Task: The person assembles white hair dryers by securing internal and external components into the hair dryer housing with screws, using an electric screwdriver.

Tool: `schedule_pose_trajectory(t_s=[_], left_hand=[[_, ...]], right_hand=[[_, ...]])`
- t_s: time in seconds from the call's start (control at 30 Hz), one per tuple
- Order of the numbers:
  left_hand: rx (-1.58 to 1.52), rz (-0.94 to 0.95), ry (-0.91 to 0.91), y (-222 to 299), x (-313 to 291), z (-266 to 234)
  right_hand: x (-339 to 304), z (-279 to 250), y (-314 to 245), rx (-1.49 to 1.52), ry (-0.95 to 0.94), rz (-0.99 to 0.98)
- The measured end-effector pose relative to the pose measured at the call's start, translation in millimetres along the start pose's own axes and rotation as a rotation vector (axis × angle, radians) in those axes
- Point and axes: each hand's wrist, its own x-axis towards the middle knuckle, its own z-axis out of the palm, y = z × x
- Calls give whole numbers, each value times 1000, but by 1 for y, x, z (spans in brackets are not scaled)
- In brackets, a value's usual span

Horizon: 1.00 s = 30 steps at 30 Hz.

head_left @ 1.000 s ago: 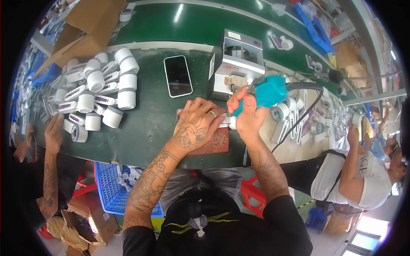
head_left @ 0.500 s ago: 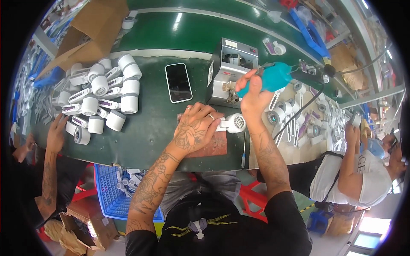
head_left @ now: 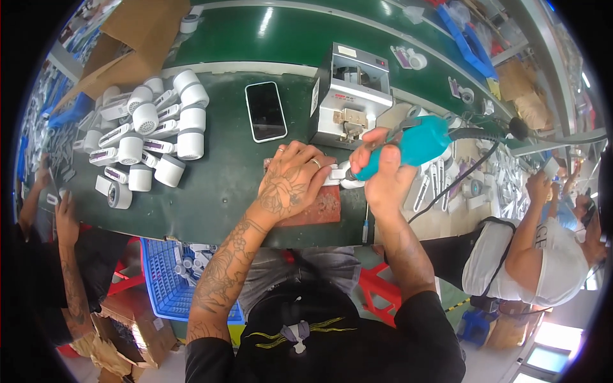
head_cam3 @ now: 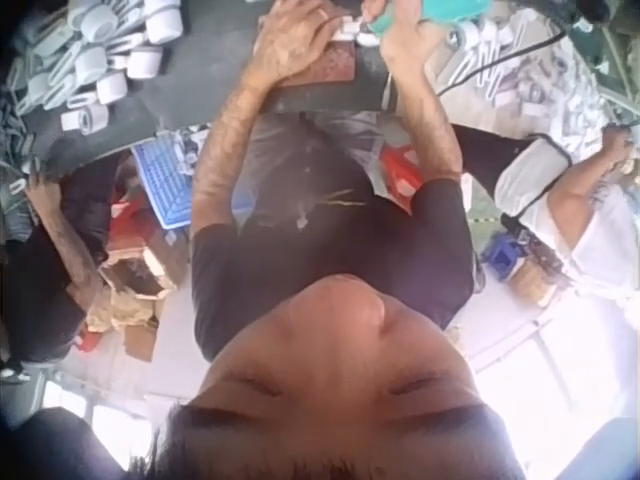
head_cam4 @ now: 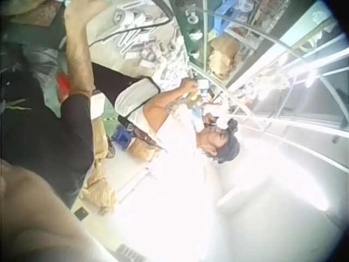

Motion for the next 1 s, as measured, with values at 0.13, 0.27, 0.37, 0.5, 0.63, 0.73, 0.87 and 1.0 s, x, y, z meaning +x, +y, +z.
schedule_pose_trajectory(t_s=[0.13, 0.27, 0.37, 0.5, 0.63, 0.73, 0.87, 1.0], left_hand=[[5, -4, 7, 0, -1, 0], [11, -7, 15, 0, -2, 0], [-1, -7, 1, 3, 1, 0], [1, -12, 0, 1, -2, 0], [11, -15, -16, 1, -1, 1], [46, -15, -1, 3, 1, 3], [48, -32, -21, 7, 1, -1], [83, 40, 2, 5, -1, -1]], right_hand=[[-4, 5, 1, -17, 6, 6], [-7, 5, 9, 6, 10, 30], [-6, -1, 5, 21, 41, 8], [-7, 2, 6, 30, 28, 5], [-13, 2, 17, 36, -17, -4], [-10, 1, 19, 56, -32, 4], [-13, 2, 21, 74, -58, -23], [-17, 4, 17, 82, 5, 10]])
